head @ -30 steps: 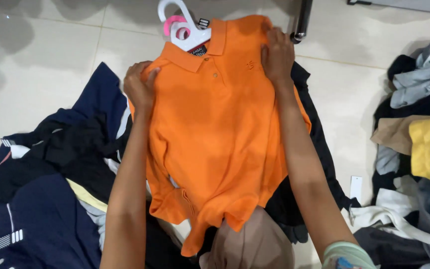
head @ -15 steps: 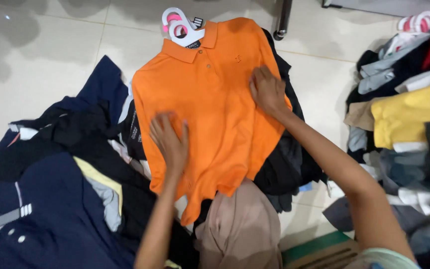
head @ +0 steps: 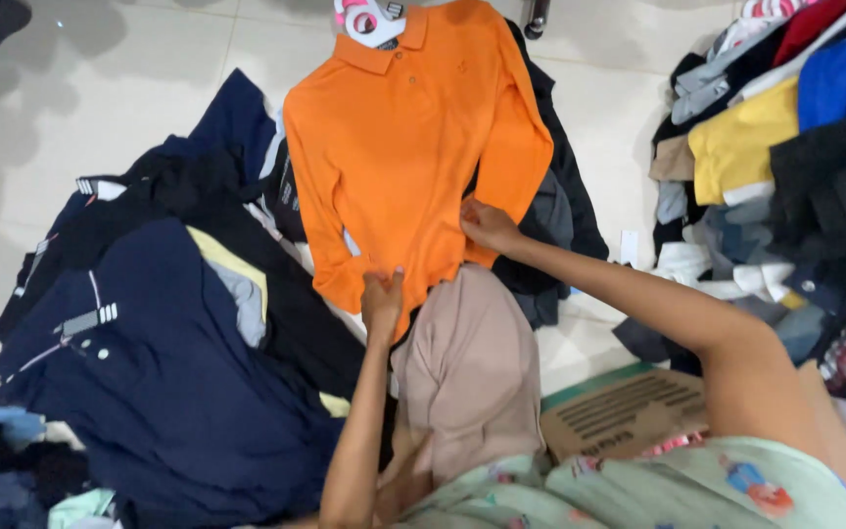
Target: The person is sitting on the floor, picking up shirts from a pile, inserting hangers into them, and buttoning the collars to prepare them for display.
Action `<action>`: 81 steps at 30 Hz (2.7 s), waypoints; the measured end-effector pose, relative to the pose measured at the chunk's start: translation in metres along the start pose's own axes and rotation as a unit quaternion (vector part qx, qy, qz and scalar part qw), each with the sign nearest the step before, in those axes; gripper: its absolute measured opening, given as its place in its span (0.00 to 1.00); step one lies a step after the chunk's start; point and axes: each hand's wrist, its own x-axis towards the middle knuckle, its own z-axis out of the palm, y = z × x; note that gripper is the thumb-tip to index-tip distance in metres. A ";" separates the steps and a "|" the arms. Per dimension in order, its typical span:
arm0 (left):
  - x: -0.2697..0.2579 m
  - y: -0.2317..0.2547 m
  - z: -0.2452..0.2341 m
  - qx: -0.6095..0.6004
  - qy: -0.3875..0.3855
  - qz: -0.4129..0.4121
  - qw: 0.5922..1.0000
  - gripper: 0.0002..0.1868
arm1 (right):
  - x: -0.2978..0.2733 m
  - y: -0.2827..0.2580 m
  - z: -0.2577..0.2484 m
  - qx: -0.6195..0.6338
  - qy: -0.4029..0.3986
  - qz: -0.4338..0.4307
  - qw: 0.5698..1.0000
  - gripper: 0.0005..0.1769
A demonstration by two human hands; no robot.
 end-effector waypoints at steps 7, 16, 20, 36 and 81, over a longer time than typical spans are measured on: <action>0.025 -0.020 0.029 0.035 -0.003 0.085 0.996 0.20 | -0.074 -0.134 -0.010 0.279 0.011 0.090 0.956 0.36; -0.118 0.117 -0.051 -0.221 0.076 0.293 0.927 0.14 | -0.058 -0.077 -0.095 0.537 0.222 -0.118 0.805 0.11; -0.098 0.098 -0.026 -0.090 0.075 0.372 0.921 0.04 | -0.096 -0.067 -0.143 -0.042 0.241 -0.131 0.961 0.04; -0.007 -0.031 -0.020 0.238 0.180 0.200 0.933 0.34 | 0.020 0.084 -0.113 -0.075 0.214 0.102 0.969 0.18; -0.125 0.083 0.014 0.205 -0.110 0.279 0.932 0.36 | -0.008 -0.030 -0.198 -0.084 0.322 -0.141 0.932 0.05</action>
